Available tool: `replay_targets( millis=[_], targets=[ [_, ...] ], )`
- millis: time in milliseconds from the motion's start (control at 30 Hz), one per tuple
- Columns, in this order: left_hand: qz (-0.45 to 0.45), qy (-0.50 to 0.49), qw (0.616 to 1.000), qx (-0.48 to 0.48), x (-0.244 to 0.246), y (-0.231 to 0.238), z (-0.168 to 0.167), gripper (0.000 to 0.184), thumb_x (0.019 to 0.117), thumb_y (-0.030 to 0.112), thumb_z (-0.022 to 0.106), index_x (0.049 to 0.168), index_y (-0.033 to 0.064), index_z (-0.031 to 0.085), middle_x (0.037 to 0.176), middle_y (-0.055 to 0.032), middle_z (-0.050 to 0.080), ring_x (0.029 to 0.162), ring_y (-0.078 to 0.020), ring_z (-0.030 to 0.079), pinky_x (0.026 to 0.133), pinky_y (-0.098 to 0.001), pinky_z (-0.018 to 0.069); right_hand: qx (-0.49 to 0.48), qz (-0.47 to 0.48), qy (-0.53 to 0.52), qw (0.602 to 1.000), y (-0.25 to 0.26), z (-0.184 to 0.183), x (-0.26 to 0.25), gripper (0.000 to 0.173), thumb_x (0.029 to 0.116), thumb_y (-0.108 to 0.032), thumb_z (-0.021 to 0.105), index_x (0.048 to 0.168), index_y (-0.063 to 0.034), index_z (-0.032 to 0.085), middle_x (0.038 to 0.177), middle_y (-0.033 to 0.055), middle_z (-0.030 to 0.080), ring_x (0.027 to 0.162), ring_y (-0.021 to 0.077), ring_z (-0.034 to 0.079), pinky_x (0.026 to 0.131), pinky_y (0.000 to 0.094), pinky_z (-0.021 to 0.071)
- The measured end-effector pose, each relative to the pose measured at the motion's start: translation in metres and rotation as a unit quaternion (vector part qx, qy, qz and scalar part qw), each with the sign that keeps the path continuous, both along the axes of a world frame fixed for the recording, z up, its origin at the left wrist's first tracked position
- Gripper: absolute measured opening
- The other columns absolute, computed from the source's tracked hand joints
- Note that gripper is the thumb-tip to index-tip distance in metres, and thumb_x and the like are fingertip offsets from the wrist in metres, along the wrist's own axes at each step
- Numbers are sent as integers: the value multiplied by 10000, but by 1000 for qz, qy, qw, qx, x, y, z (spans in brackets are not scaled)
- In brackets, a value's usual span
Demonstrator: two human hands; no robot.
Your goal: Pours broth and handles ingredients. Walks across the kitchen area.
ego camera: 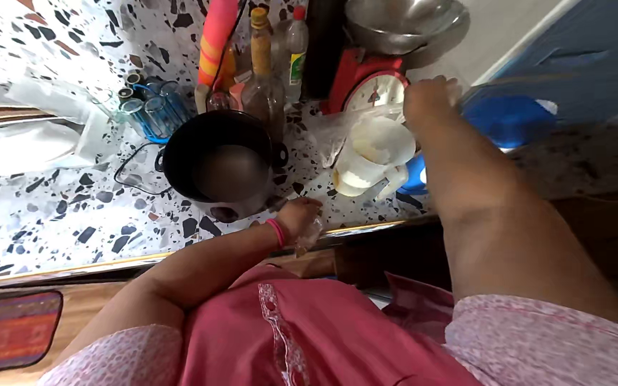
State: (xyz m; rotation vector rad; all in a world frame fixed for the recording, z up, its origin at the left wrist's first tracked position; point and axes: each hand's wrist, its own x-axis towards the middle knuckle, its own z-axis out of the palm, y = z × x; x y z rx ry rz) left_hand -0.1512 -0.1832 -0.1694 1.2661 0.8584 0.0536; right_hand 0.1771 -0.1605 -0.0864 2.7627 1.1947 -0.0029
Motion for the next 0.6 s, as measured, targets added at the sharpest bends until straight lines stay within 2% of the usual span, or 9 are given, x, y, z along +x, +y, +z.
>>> replay_targets(
  millis=[67,133,200,267,333,367,467,600],
  targets=[
    [-3,4,1000,-1,3,-2,-3,294,1072,134,478,1324,21,578,983,-109,624,786,-147,598,733,-326,530,8,0,6,1000,-12,7,-6,285,959,-5,611,1154,204,604,1281,452,538,1288,638,450,1006,783,349],
    [-6,4,1000,16,5,-2,-4,297,1070,142,489,1326,26,585,973,-111,620,778,-150,593,724,-327,528,50,54,50,996,-22,18,-10,264,967,-66,614,1108,157,641,1207,440,587,1208,648,512,953,820,358],
    [-17,16,998,60,8,0,-1,304,1079,166,490,1337,47,599,1040,-134,646,833,-179,609,765,-362,528,82,131,109,982,-29,27,-15,256,984,-115,609,1128,83,685,1162,394,633,1163,623,555,939,828,357],
    [-6,20,995,102,16,5,-3,317,1085,194,484,1347,65,606,1088,-169,661,868,-229,621,777,-421,527,96,211,124,965,-37,30,-19,201,964,-117,630,1065,31,721,1064,341,677,1078,591,602,887,824,374],
    [15,17,993,119,31,14,-7,336,1084,220,491,1363,70,602,1137,-199,662,926,-275,627,808,-470,519,106,251,134,953,-43,35,-24,180,970,-124,633,1051,-1,737,1027,301,698,1042,559,624,883,816,373],
    [25,16,991,128,40,19,-8,345,1069,202,514,1374,69,606,1168,-207,662,973,-295,629,831,-489,512,112,259,142,949,-46,39,-24,184,984,-132,622,1065,-12,736,1026,283,703,1032,536,636,884,803,385],
    [17,28,986,161,72,35,-6,414,1061,175,541,1459,63,541,1350,-241,618,1224,-375,605,1018,-563,475,136,255,176,941,-52,49,-27,211,1026,-146,576,1126,-20,713,1057,247,702,1013,451,663,891,714,459],
    [34,36,981,185,112,55,-2,512,1051,199,569,1531,59,456,1408,-249,588,1317,-398,558,1092,-575,436,158,223,216,937,-57,64,-31,219,1041,-160,576,1153,-12,691,1062,229,695,981,378,666,887,633,489]
  ],
)
